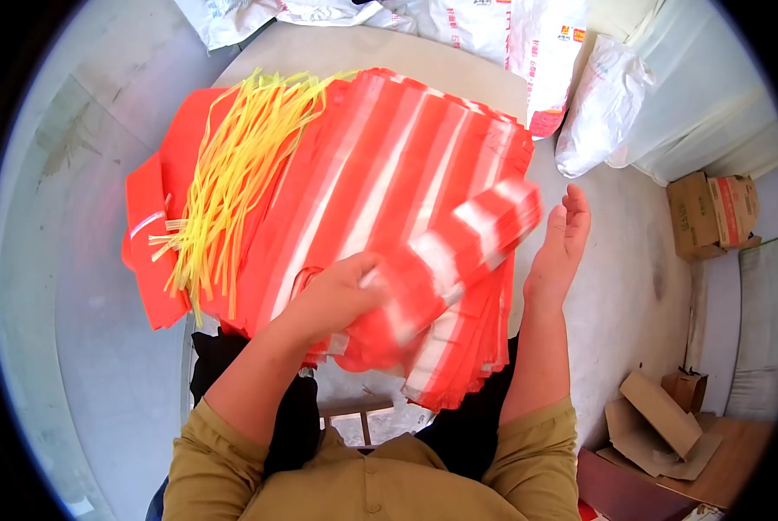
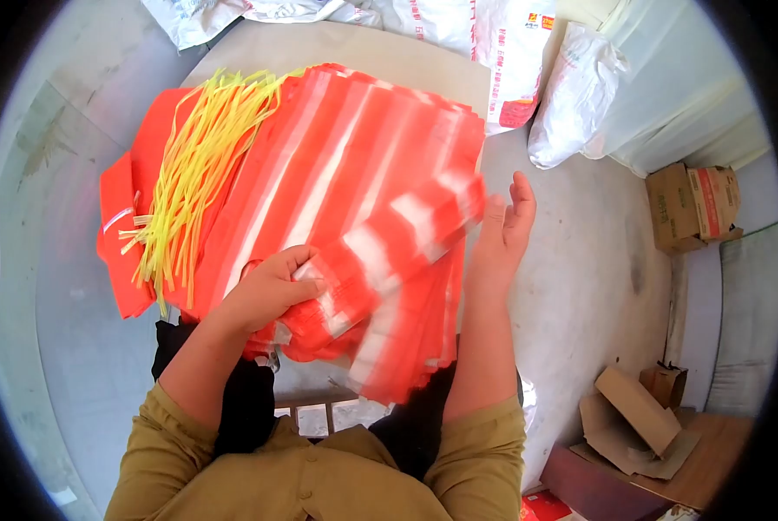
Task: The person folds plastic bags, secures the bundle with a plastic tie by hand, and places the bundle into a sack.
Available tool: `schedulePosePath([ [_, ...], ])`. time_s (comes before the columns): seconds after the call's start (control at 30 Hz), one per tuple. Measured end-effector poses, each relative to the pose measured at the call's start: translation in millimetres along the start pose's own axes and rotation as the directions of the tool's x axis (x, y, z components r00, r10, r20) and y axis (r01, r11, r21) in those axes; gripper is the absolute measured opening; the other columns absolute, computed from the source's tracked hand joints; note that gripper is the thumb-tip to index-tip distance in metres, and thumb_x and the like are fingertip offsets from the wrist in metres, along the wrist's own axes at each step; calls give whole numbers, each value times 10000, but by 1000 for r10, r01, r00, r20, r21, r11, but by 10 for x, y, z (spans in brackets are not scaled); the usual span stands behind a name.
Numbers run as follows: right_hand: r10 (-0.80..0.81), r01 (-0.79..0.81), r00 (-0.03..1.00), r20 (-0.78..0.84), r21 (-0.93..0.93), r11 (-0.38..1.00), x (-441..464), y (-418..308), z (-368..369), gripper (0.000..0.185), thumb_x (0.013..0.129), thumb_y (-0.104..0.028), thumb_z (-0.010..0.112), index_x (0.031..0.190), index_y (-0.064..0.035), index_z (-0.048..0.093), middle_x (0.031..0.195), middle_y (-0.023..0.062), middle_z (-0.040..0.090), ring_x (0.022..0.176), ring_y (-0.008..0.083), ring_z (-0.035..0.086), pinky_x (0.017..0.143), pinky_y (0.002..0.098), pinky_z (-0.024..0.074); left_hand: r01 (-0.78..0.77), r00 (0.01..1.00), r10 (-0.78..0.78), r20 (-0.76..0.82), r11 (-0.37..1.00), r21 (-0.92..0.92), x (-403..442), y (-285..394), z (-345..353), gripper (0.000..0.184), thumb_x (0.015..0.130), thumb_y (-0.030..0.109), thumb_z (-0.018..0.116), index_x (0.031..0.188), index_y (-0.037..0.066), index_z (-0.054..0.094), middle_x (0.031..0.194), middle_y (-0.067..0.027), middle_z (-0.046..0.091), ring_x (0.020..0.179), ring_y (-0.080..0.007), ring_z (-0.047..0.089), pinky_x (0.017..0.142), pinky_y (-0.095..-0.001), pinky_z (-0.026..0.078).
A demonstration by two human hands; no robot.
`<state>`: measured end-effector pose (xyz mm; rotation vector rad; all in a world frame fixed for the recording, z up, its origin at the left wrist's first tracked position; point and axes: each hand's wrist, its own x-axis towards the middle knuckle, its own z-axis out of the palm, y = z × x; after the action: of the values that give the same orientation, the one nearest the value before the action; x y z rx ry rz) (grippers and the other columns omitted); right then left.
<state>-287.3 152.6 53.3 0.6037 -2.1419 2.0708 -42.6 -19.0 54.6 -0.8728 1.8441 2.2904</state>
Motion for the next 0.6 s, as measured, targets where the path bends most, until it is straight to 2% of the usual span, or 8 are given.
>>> schedulePosePath([
  [0.1,-136,235,938,320,-293,927,-128,-72,-24,414,1072,-170,563,1460,-25,564,1539,172,533,1439,308,498,1204,448,383,1,1000,-1,-1,999,44,23,-91,-6,535,960,29,694,1470,-3,534,1289,-84,677,1116,-121,657,947,-296,546],
  [0.17,-263,497,724,637,-217,840,-295,50,68,346,1000,-114,619,1334,-39,668,1444,190,615,1387,352,548,1168,488,427,7,1000,-7,-3,998,68,25,-110,-12,569,961,17,686,1503,31,513,1319,-91,661,1141,-128,644,966,-300,537],
  [0.27,-204,661,411,888,-136,738,-477,-116,214,341,916,-53,655,1252,-44,711,1389,184,653,1397,381,533,1160,508,431,-8,1000,8,2,997,77,-20,-40,0,607,962,7,678,1536,80,496,1326,-93,655,1158,-141,630,989,-312,527],
  [0.33,-225,589,543,809,-176,789,-391,-46,169,361,866,-24,657,1217,-61,733,1360,166,675,1403,402,524,1156,524,430,-87,996,86,26,995,47,-17,-81,-9,622,965,9,674,1551,104,489,1313,-90,658,1156,-140,620,991,-318,523],
  [0.37,-231,551,603,764,-189,813,-336,-20,134,373,841,-10,658,1199,-70,745,1345,157,686,1407,412,520,1155,532,430,-73,997,72,22,995,66,-23,-70,-11,622,959,24,683,1547,98,495,1311,-96,664,1151,-151,628,991,-324,525],
  [0.43,-201,592,613,764,-275,758,-202,-194,8,386,833,-2,647,1203,-71,733,1422,145,652,1434,397,505,1185,525,405,-42,999,41,9,993,106,-75,-4,-23,623,946,54,700,1538,85,507,1307,-109,677,1141,-172,645,991,-337,527],
  [0.53,-145,652,582,800,-353,671,-211,-222,-29,450,791,1,651,1228,-80,718,1498,143,602,1485,401,447,1205,527,383,-109,982,173,-77,848,519,-189,81,-31,667,892,149,770,1515,82,541,1340,-142,685,1166,-260,674,1011,-374,531],
  [0.6,-130,687,563,816,-374,622,-255,-187,-47,496,761,0,660,1248,-82,707,1535,149,566,1502,410,421,1206,528,379,-135,953,293,-76,637,759,-224,78,-9,695,854,203,801,1493,71,563,1386,-161,663,1212,-333,657,1040,-414,524],
])
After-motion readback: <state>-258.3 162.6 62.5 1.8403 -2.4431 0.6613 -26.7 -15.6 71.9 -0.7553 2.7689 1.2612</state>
